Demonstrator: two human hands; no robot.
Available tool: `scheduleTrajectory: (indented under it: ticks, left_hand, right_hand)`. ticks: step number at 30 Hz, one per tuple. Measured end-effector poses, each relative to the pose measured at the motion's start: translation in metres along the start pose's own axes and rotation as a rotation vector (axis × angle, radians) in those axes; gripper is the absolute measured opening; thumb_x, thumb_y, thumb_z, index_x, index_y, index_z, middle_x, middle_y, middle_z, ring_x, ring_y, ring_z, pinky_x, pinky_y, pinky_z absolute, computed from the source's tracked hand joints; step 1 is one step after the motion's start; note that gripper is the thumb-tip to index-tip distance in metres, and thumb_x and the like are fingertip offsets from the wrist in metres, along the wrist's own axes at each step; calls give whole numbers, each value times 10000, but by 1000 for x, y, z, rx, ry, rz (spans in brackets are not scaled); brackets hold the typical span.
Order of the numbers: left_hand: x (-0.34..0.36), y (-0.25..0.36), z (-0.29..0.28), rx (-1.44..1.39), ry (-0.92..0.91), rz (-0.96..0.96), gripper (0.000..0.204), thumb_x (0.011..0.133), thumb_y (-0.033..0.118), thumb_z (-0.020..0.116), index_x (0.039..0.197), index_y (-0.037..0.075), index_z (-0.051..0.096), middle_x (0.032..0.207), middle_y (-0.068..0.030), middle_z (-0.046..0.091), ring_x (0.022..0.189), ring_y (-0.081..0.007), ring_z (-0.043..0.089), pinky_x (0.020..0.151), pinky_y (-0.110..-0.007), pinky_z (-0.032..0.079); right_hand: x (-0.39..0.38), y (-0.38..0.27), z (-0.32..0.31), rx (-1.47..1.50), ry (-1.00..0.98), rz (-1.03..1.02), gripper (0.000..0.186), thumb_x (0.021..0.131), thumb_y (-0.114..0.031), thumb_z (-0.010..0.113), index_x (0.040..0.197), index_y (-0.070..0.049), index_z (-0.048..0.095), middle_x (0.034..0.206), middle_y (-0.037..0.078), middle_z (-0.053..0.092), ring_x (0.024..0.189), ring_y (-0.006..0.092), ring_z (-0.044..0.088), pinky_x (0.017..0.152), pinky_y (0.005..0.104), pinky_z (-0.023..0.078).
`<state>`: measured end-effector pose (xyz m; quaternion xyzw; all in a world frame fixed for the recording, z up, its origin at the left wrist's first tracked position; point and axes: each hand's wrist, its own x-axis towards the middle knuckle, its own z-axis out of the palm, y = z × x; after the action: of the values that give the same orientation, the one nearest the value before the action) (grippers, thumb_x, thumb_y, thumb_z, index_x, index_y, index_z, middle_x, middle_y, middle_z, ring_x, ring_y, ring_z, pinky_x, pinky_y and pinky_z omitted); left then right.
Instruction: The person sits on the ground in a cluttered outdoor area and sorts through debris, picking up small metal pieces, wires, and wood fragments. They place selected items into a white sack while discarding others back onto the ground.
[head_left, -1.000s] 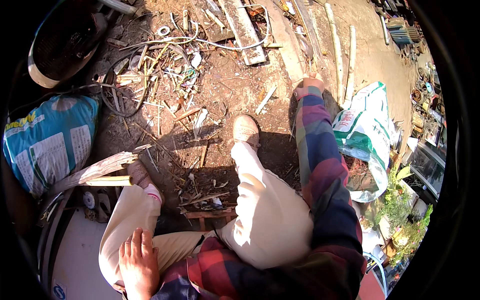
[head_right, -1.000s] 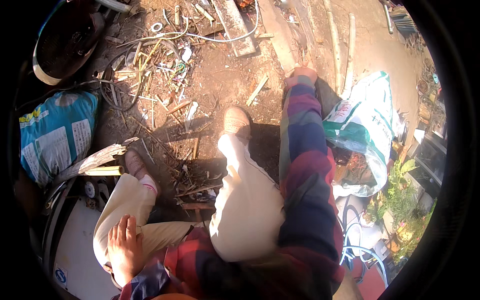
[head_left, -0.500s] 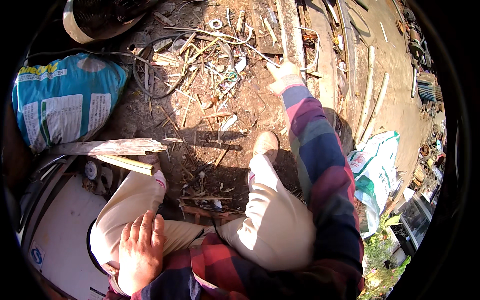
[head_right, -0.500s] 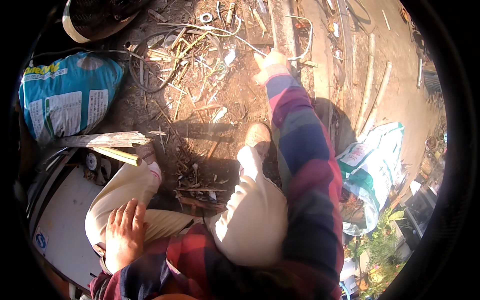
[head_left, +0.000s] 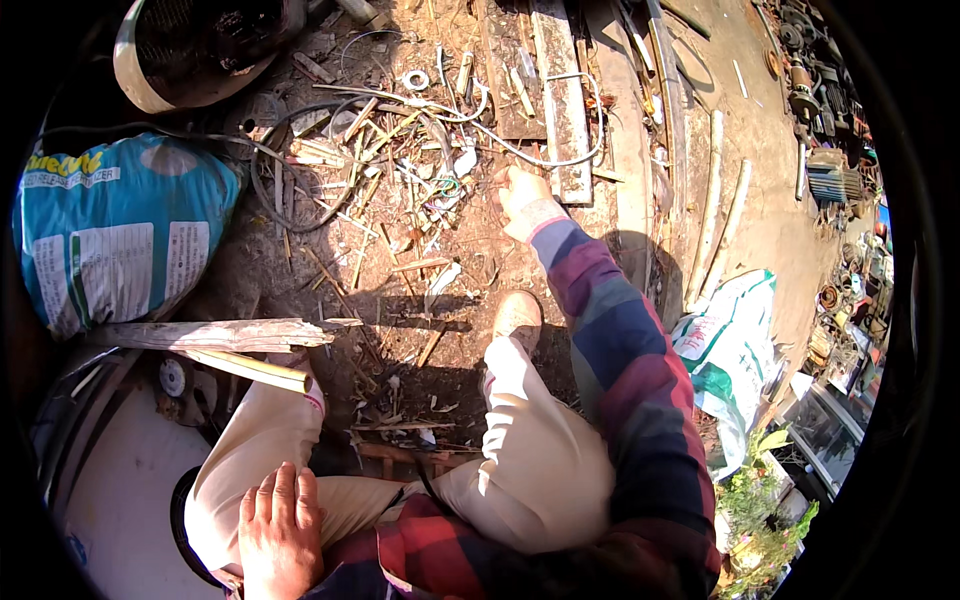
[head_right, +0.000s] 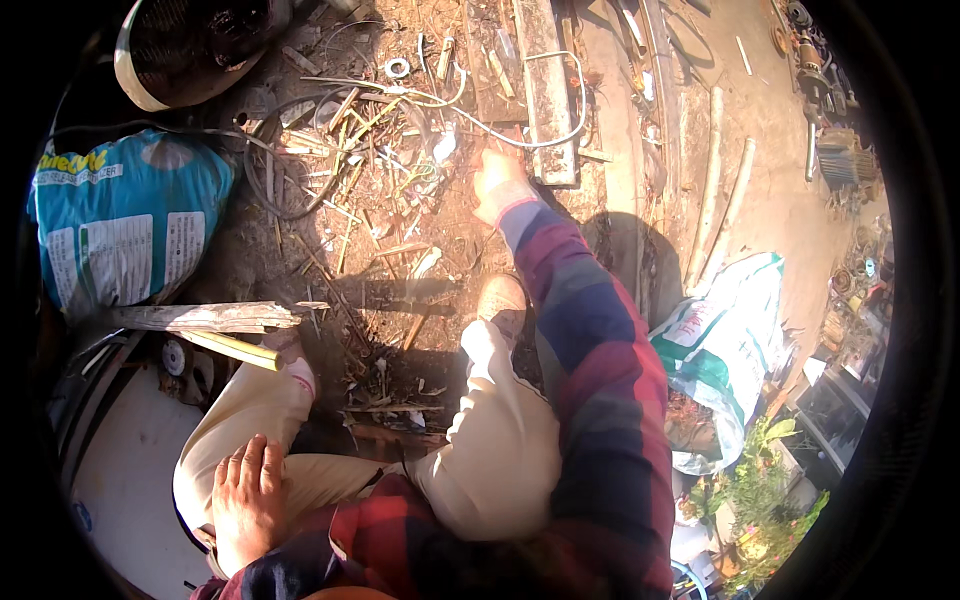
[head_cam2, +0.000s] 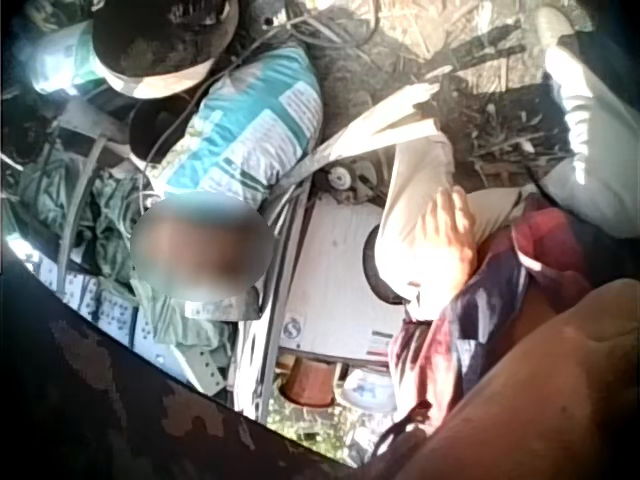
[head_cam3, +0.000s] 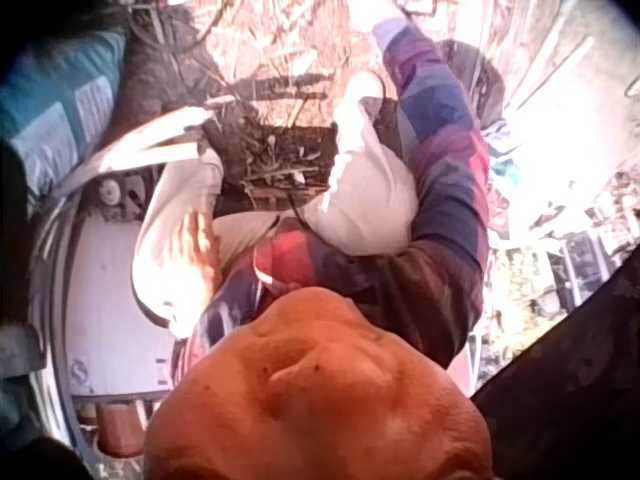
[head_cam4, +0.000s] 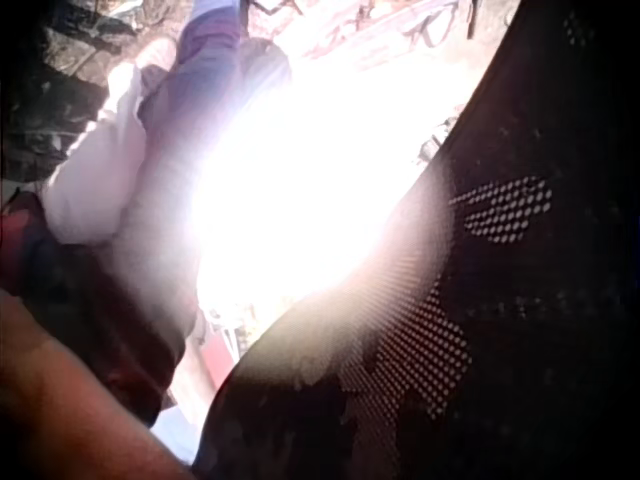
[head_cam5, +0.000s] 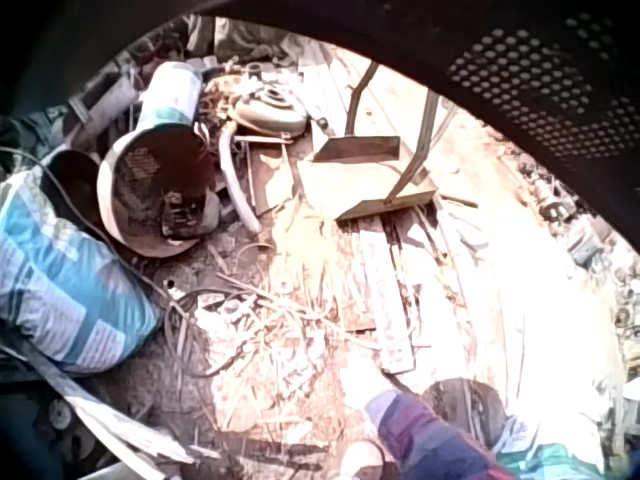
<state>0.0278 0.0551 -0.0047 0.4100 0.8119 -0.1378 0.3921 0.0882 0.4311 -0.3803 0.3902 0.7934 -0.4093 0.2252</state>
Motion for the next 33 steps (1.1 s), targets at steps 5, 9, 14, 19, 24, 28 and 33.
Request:
scheduleTrajectory:
  ticks: [5,9,14,19,24,28,33]
  left_hand:
    - [-1,-1,2,-24,-14,2,567,701,117,667,1228,37,473,1249,-174,515,1126,-350,509,965,-475,385]
    - [-3,-5,1,-33,-22,33,598,694,147,679,1234,11,463,1249,-192,504,1141,-352,495,975,-479,372]
    - [-7,-10,2,-32,4,60,563,728,172,647,1233,-1,468,1238,-201,507,1145,-341,496,974,-475,375]
    - [-3,-14,-6,-37,6,54,408,824,148,520,1200,-10,510,1210,-197,524,1116,-321,519,947,-461,405]
    - [-7,-21,2,-75,24,29,548,733,170,649,1225,13,465,1232,-196,516,1129,-338,515,959,-472,392]
    - [-3,-28,3,-75,27,36,552,723,157,649,1222,11,466,1226,-201,516,1118,-346,519,954,-475,393]
    - [-6,-28,1,-87,35,17,548,719,148,642,1219,7,467,1216,-208,519,1111,-348,520,949,-478,394]
  right_hand:
    - [-44,10,-26,380,21,-151,382,900,-7,505,1277,-33,443,866,102,665,648,113,549,613,241,458]
    - [-15,25,-46,685,-83,-216,251,937,-28,485,1186,0,490,916,94,659,638,67,529,602,190,444]
    - [14,-8,-44,321,-81,-19,166,888,-128,564,1017,-53,638,881,82,685,856,143,644,748,299,497]
    - [1,-46,-24,-603,-330,-330,336,847,-220,620,1158,-99,583,993,176,649,934,310,630,835,390,491]
    - [-39,-82,-22,-556,-456,-420,580,813,-95,613,1358,-123,417,1274,186,522,1128,333,542,970,402,425]
    - [9,-40,-50,-558,112,-282,582,681,-102,736,1209,-38,499,1177,185,567,1095,360,555,932,405,462]
    - [17,-24,-51,-880,41,19,540,639,-146,753,1115,-18,533,1014,184,631,999,336,616,869,407,502]
